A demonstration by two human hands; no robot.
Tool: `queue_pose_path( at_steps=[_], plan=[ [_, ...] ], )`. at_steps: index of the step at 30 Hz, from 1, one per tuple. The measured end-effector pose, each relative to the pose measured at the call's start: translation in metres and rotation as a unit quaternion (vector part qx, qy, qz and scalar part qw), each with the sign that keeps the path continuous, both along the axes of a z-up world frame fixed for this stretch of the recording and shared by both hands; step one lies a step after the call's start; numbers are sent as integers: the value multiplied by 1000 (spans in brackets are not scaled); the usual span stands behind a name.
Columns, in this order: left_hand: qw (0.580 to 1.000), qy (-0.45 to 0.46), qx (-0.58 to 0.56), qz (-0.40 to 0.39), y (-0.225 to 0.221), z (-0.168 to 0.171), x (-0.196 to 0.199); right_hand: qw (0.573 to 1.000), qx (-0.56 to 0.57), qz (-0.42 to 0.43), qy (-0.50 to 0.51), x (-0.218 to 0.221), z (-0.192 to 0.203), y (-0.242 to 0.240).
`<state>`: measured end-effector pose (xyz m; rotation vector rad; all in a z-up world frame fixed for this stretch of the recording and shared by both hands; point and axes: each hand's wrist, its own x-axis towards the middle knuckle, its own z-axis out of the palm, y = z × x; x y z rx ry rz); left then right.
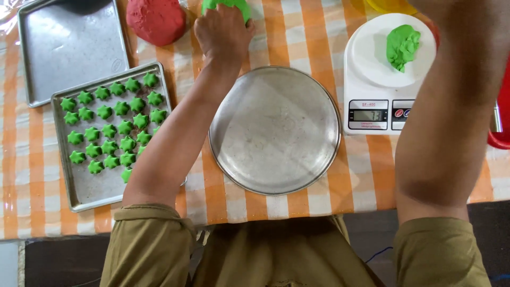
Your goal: The person is weighing small portions of green dough, rolling them into balls, and flattening them with a rolling pin on a metal plate.
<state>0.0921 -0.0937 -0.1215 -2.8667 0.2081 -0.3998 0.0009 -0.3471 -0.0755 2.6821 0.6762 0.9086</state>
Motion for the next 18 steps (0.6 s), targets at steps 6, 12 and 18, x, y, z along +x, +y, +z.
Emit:
queue_pose_path(
  at_steps=[6, 12, 18],
  plan=[
    [993, -90, -23, -78, 16, -21, 11, 998, -61, -6, -12, 6, 7, 6],
    [973, -82, -92, -193, 53, -4, -11, 997, 49, 25, 63, 4, 52, 67],
    [976, -35, -120, -177, 59, 0, -33, 984, 77, -30, 160, 18, 24, 108]
  ],
)
